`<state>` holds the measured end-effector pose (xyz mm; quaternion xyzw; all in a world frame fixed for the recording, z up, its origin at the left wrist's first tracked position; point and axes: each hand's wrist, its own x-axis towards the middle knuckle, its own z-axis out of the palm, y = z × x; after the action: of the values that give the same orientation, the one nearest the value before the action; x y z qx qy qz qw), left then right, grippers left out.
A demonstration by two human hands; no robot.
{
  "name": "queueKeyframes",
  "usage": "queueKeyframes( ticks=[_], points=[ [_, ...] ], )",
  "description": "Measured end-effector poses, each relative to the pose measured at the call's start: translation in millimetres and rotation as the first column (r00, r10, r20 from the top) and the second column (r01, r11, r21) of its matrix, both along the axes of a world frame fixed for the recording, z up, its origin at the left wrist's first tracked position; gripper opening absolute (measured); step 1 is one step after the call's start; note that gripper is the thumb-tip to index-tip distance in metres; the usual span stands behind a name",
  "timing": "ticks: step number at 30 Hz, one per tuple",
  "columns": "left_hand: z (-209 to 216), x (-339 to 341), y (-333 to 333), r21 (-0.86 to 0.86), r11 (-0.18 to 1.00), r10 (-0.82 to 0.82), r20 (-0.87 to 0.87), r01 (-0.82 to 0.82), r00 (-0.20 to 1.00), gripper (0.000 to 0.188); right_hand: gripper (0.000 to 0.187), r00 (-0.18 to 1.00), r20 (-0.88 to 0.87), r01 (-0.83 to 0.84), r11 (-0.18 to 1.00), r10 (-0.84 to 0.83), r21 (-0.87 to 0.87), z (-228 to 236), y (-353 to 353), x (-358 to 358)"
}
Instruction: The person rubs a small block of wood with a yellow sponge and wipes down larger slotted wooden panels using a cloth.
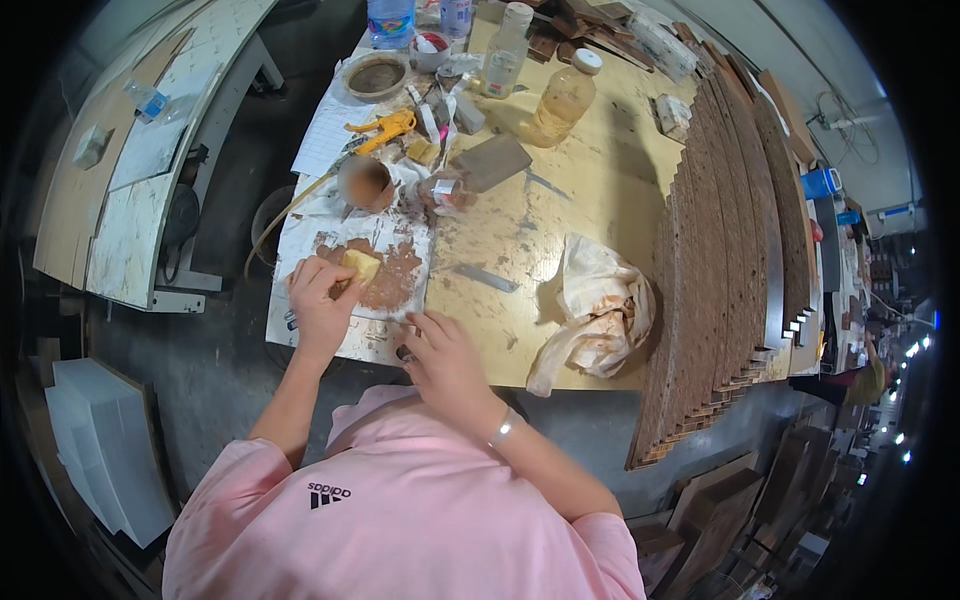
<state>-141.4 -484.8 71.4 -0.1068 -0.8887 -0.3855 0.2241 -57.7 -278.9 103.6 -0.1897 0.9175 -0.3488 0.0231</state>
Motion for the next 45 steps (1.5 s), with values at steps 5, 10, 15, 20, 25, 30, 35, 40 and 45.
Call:
queueKeyframes(
  ticks=[5, 10, 15, 20, 25, 30, 35, 40, 45],
  points=[
    [-10, 6, -2, -0.198, 0.98, 0.003, 0.141, 0.026, 0.99, 0.019, 0.04, 0.995, 0.022, -0.104, 0.981, 0.102, 0.165, -27, -6, -2],
    [-2, 10, 2, -0.156, 0.984, 0.1, 0.089, -0.085, 0.991, 0.024, 0.044, 0.994, 0.021, -0.113, 0.973, 0.111, 0.199, -38, 0, 5],
    [-12, 28, 8, -0.206, 0.977, -0.034, 0.128, 0.06, 0.991, 0.025, 0.047, 0.992, 0.024, -0.126, 0.97, 0.124, 0.209, -34, -2, 6],
    [-12, 15, 8, -0.208, 0.978, 0.058, 0.152, -0.025, 0.987, 0.025, 0.049, 0.992, 0.03, -0.129, 0.974, 0.126, 0.186, -33, -1, 4],
    [-7, 12, 16, -0.068, 0.998, 0.008, 0.162, 0.003, 0.987, 0.024, 0.047, 0.993, 0.0, -0.114, 0.981, 0.115, 0.155, -31, -1, 5],
    [-12, 9, 17, 0.047, 0.99, -0.139, 0.417, 0.131, 0.898, 0.019, 0.047, 0.994, 0.017, -0.108, 0.983, 0.107, 0.15, -30, -1, 5],
    [4, 1, 4, 0.841, 0.454, -0.551, 0.524, -0.294, 0.65, 0.007, 0.041, 0.992, 0.061, -0.116, 0.981, 0.108, 0.155, -32, 2, 8],
    [6, 6, 4, 0.759, 0.614, -0.393, 0.533, -0.218, 0.749, 0.011, 0.037, 0.989, 0.086, -0.135, 0.978, 0.122, 0.162, -33, 4, 13],
    [-7, 16, 17, -0.251, 0.961, -0.097, 0.096, 0.119, 0.991, 0.024, 0.034, 0.984, 0.116, -0.15, 0.979, 0.134, 0.137, -27, 0, 14]
  ],
)
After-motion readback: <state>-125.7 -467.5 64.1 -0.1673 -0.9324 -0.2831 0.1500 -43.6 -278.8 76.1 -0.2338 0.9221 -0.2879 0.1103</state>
